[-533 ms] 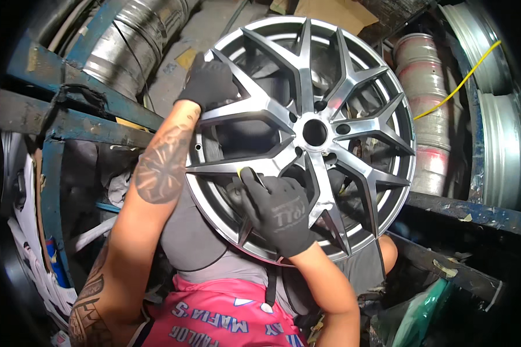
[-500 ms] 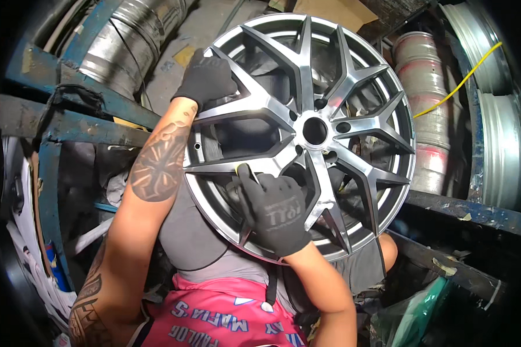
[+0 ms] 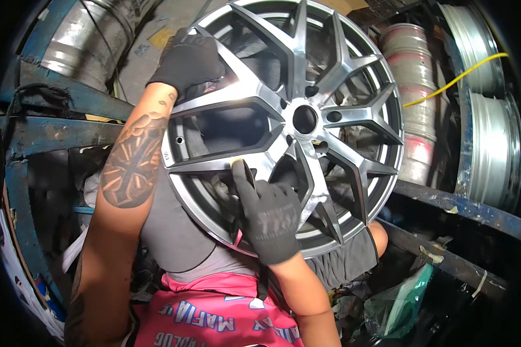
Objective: Cleaning and sanding a car rim using a sanding block while holding it on the lap.
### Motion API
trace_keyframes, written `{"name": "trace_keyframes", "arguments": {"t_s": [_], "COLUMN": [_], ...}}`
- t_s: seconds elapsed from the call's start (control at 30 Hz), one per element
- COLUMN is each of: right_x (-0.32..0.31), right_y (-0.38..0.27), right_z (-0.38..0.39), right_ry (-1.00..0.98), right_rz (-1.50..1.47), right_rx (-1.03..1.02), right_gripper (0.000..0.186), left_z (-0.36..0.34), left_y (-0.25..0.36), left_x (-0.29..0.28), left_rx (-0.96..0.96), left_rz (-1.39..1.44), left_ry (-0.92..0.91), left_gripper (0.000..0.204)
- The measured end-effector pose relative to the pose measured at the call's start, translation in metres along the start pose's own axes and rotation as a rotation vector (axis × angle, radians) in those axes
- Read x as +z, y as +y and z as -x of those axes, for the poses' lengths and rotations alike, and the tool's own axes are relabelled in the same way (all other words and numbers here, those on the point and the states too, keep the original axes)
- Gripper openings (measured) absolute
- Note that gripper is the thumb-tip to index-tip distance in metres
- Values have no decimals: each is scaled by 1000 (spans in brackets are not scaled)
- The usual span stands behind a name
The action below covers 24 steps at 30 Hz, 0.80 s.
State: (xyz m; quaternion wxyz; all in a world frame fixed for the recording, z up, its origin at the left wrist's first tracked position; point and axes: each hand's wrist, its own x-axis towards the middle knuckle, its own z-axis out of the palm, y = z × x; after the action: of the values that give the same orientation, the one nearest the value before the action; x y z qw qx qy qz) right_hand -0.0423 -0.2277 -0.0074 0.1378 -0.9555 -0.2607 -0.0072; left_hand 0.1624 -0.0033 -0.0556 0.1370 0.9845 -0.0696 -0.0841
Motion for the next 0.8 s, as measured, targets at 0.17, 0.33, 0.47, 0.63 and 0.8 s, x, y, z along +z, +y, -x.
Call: {"name": "trace_keyframes", "arguments": {"t_s": [0.17,0.33,0.47,0.63,0.8], "right_x": [-9,5,-2,0,12], "right_y": [1,17,12,9,11], "right_z": [0,1,-3,0,-4], "right_ry": [-189,-198,-228,-278,-139], "right_rz": [38,31,113,127,10], "right_rx": [-14,1,15,25,37], "right_gripper": [55,59,61,57,57], "left_z": [-1,-1,2,5,5], "left_y": [-13,-8,-8,-4,-5], "left_x": [17,16,16,5,3], "left_rx": [-75,-85,-10,-71,-93], "left_rz": [-38,-4,-44,-7,30], "left_ry": [106,105,119,41,22], "left_gripper": [49,50,50,48,49]}}
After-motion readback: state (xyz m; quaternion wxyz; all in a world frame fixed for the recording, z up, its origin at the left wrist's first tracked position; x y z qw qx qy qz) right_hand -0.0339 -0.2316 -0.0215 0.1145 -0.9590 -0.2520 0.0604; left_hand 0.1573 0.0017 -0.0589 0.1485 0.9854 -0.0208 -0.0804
